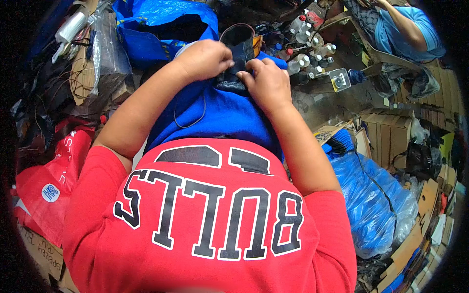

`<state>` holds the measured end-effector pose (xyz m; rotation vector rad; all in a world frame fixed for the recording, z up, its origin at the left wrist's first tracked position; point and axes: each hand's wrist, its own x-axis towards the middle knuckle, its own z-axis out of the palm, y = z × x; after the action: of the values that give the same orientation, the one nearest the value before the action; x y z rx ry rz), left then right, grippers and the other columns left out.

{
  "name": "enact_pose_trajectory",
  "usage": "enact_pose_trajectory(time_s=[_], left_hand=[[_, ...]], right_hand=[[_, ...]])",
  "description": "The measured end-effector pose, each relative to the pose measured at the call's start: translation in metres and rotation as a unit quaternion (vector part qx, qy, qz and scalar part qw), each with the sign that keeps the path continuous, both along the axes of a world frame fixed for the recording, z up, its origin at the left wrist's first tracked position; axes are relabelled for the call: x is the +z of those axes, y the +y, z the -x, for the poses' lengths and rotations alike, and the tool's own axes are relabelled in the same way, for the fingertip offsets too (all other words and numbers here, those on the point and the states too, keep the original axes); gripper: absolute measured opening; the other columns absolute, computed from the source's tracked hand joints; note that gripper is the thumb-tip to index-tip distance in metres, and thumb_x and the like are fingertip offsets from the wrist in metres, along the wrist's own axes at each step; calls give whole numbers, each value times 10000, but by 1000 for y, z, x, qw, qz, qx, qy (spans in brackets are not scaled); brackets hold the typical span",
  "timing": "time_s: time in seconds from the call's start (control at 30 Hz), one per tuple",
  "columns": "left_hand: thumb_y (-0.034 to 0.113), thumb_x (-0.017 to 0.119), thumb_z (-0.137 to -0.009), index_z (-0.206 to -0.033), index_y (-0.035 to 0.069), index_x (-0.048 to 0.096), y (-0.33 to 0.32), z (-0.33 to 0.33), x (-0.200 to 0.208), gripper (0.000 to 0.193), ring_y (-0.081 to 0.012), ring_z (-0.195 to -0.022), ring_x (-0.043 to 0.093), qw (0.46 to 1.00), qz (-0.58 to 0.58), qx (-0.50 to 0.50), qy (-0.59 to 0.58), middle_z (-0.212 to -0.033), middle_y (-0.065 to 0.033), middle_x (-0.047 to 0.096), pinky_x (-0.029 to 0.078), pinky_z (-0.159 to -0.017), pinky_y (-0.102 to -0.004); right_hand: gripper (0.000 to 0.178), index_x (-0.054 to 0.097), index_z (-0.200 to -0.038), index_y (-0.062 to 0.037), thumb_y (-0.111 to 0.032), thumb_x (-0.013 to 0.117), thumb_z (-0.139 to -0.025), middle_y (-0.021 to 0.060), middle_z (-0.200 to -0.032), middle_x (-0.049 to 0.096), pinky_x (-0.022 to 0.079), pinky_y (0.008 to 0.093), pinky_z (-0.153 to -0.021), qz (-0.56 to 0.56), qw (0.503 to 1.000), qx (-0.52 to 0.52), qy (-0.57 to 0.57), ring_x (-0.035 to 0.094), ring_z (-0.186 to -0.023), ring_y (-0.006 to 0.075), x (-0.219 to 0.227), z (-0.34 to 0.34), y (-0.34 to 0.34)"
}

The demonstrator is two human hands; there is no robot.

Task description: Stitching a leather shoe component by hand using a needle and thread.

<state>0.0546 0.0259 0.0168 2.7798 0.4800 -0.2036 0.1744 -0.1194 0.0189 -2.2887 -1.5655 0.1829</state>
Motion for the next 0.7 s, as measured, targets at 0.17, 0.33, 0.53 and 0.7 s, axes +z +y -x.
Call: enact_pose_trajectory(time_s=[0.17,0.33,0.53,0.7], left_hand=[[191,652,-761,-961,92,638,-3,-14,-14,223,-298,-974,579,935,170,-45,-308,-1043,-118,577,470,-851,-365],[254,714,-735,-930,95,578,-9,-26,-42,285,-285,-1000,526,925,236,-54,-293,-1034,-112,513,434,-874,-355],[255,746,-716,-851,85,582,-10,-34,-44,273,-267,-971,520,920,263,-59,-285,-1011,-106,512,429,-857,-343],[280,744,-710,-814,83,619,3,-35,-42,255,-256,-941,532,935,250,-49,-248,-972,-102,530,432,-810,-339]], right_hand=[[263,612,-767,-66,-323,660,-791,128,-746,585,438,411,-644,20,997,65,-30,588,-718,298,12,-9,-13],[278,554,-714,9,-235,588,-841,189,-699,548,420,433,-604,50,980,137,138,557,-679,349,11,-20,-21],[272,504,-677,17,-184,589,-839,178,-638,494,388,419,-568,27,977,136,160,503,-605,337,12,-16,-44],[299,451,-602,-10,-104,630,-822,51,-565,395,319,294,-515,-55,952,93,286,405,-539,155,47,-15,-78]])
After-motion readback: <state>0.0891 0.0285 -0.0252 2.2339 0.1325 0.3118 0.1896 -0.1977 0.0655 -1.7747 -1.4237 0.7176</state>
